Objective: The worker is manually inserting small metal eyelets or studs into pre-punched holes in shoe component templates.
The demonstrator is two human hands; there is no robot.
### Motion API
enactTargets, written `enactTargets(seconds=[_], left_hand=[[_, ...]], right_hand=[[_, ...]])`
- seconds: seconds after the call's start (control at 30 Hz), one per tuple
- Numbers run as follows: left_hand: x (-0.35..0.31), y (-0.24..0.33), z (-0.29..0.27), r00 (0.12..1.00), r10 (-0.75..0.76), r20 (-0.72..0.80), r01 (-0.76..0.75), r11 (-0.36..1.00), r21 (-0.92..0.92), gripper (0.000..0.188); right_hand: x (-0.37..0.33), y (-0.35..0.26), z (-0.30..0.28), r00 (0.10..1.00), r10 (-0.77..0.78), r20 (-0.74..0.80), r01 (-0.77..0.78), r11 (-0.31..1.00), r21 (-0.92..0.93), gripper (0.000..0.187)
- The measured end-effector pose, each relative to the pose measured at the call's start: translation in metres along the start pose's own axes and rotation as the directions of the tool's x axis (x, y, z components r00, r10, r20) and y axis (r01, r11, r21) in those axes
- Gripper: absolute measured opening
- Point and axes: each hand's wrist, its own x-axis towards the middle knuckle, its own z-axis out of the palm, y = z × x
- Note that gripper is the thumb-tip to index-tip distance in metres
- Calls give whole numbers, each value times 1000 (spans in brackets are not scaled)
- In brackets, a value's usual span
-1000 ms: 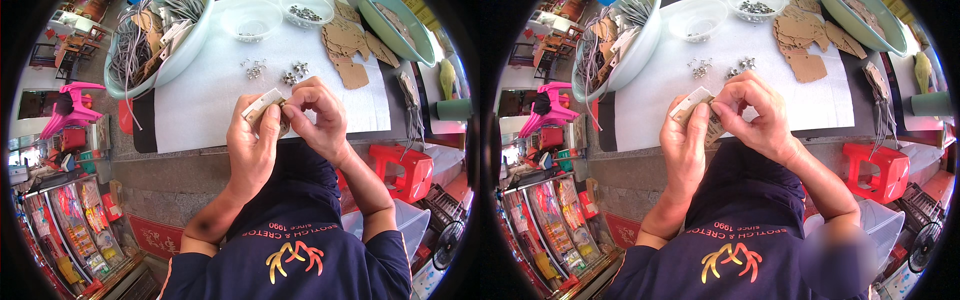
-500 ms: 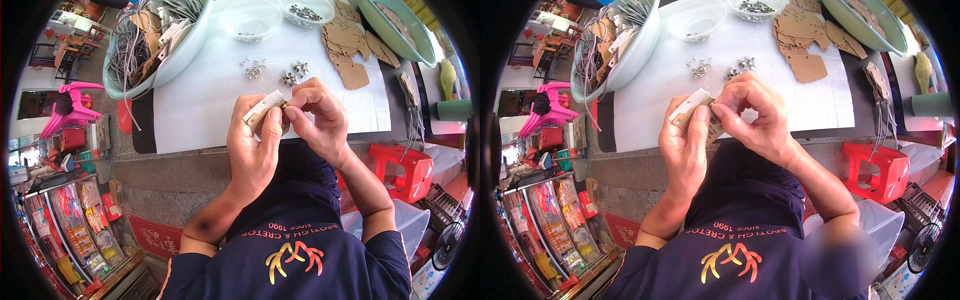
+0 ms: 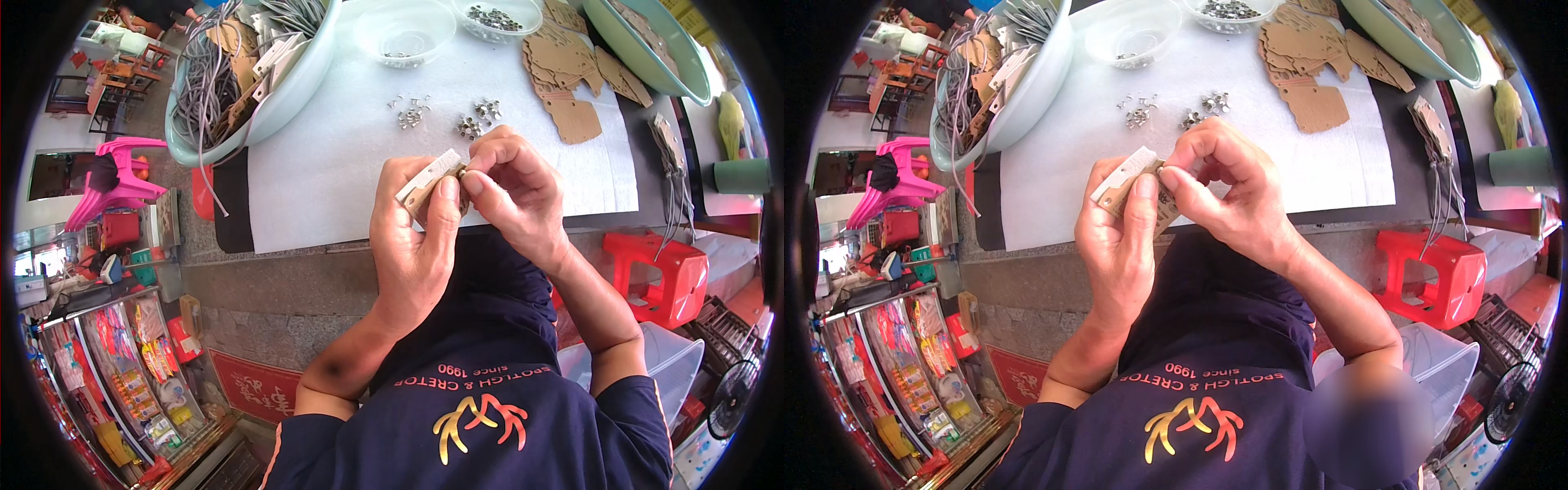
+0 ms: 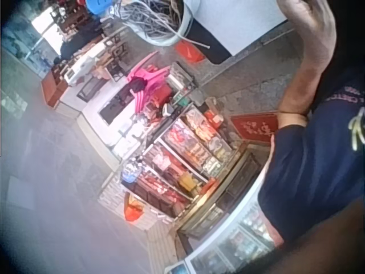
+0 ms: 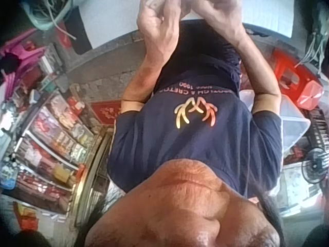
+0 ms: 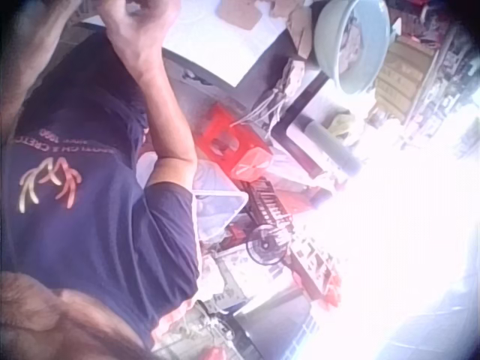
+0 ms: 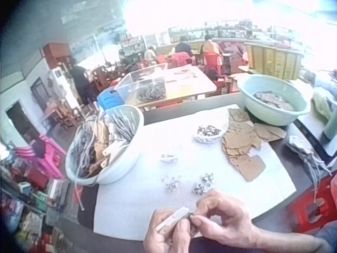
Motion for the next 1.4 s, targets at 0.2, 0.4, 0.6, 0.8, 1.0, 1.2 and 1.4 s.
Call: enactTargets(seconds=[0.2, 0.4, 0.6, 0.8, 1.0, 1.2, 1.4], left_hand=[[-1, 1, 0, 1000, -4, -16, 4, 1000, -19, 12], [-2, 0, -1, 998, 62, -28, -61, 997, 46, 12], [-5, -7, -1, 974, 219, -54, -201, 952, 230, 13], [-6, -8, -3, 969, 246, -36, -228, 938, 263, 15], [-7, -11, -5, 982, 191, -16, -185, 966, 180, 15], [-4, -7, -5, 984, 172, 49, -177, 976, 126, 14], [-4, -11, -6, 985, 145, 96, -152, 985, 77, 15]], right_hand=[[1, 0, 1, 999, -44, 0, 44, 999, -31, 11], [-1, -1, 2, 999, -40, -1, 40, 999, -26, 11], [-3, 0, 12, 995, -33, -90, 42, 994, 104, 12], [2, -1, -1, 985, -167, 50, 173, 971, -165, 22], [5, -6, -1, 960, -267, 82, 279, 919, -278, 22], [6, -6, -2, 964, -257, 70, 267, 924, -275, 17], [8, -9, -6, 984, -94, 149, 124, 970, -207, 13]])
